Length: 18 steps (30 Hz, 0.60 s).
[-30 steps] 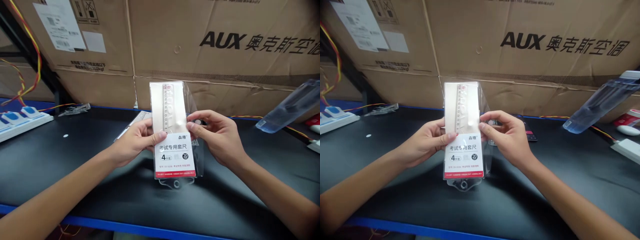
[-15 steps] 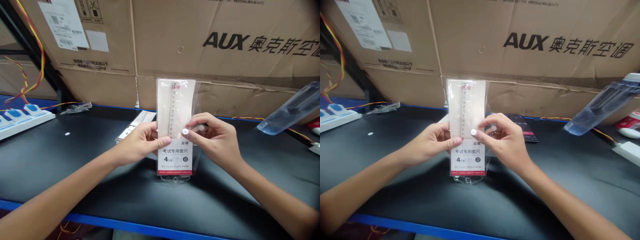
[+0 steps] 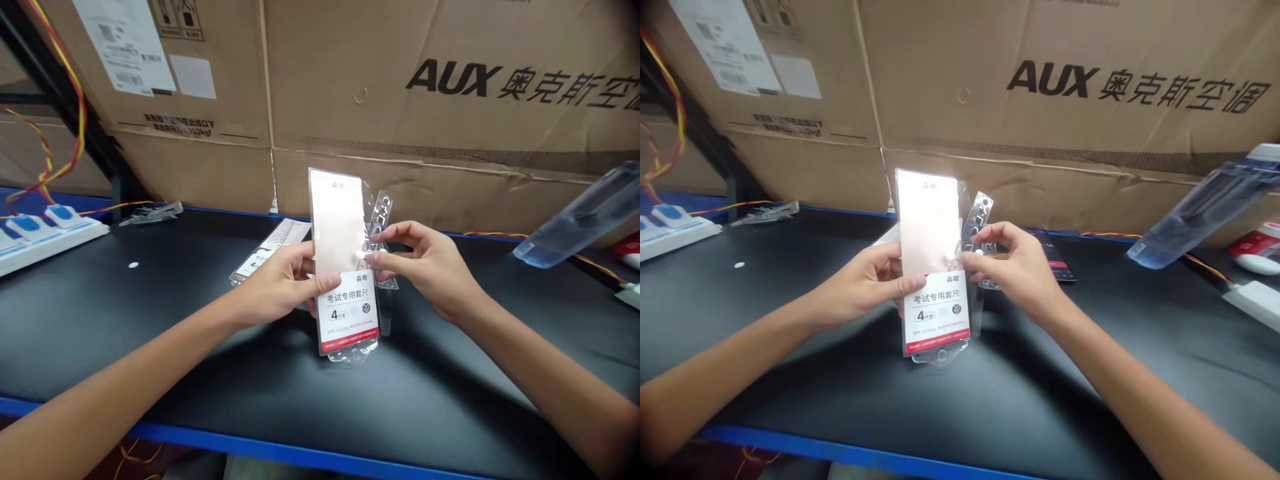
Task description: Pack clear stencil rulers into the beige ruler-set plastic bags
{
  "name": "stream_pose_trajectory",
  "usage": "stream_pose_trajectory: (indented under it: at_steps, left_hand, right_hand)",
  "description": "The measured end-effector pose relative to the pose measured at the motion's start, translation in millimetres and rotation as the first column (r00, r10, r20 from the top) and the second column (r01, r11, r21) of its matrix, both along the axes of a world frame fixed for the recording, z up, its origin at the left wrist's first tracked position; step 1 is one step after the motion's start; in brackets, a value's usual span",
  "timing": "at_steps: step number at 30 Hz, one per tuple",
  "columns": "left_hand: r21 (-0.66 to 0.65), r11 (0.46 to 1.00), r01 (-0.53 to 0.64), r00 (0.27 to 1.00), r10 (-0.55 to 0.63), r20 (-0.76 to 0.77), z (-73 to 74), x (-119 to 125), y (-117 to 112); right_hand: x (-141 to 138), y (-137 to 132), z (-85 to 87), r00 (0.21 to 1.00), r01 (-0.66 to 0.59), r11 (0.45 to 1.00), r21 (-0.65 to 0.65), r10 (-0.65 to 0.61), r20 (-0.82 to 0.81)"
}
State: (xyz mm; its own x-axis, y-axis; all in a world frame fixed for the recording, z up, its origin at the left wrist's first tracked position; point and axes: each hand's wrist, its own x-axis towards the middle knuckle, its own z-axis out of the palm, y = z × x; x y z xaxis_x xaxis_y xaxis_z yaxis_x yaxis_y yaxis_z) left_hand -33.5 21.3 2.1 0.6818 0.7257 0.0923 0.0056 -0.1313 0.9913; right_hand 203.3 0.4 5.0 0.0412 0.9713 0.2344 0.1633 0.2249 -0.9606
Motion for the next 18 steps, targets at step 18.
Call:
stream_pose_trajectory:
  at_steps: [18]
  left_hand:
    - [-0.003, 1.000, 0.012, 0.994, -0.013, -0.112, -0.5, 2, -3]
  right_hand:
    - [22, 17, 5.4, 0.930, 0.365, 0.911, 0.191, -0.346, -0.124]
